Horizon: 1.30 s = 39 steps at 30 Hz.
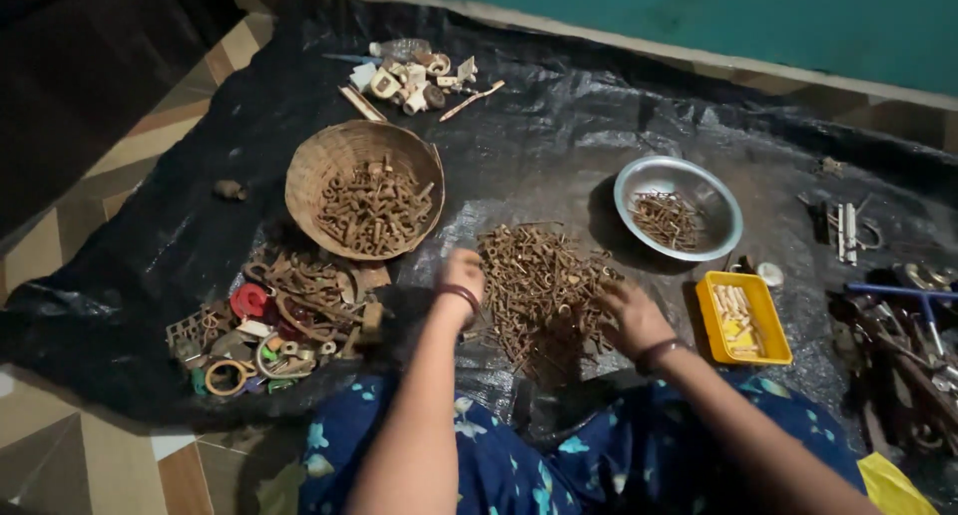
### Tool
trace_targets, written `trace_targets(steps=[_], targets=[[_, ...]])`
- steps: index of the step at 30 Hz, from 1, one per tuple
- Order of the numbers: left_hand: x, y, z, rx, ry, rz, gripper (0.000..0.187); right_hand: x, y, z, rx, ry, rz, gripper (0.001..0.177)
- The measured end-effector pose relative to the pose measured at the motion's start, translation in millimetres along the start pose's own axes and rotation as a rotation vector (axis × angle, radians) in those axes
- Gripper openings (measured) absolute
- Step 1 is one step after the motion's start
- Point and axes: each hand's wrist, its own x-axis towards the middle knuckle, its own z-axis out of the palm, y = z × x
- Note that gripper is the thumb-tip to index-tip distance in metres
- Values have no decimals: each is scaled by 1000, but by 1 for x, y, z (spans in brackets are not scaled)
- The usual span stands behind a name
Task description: The person sits on the floor and sorts small metal hardware pieces by hand, separating them into a woven basket, a metal bowl, and a yellow plastic tray. The hands repeatedly pick up items from a central pile and place them into the respective containers.
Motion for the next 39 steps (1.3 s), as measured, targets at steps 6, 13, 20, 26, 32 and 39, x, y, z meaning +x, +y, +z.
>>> trace_targets(steps=[6,13,20,26,32,39], targets=[[-68,55,-12,529,-450,118,20,-32,19,44,19,-95,248,51],[-91,74,-33,573,-481,196,22,-13,-14,58,-218,-131,-96,60],[-104,71,-31,578,-448,186,24,-10,-23,39,0,-155,-32,50],[-118,101,-25,451,-436,242,23,-9,-14,56,145,-72,-35,50],[-123,107,-28,398,-431,295,21,-4,-12,62,229,39,-161,47],[-122,109,-26,374,-426,309,23,0,-28,53,74,-8,-215,41]])
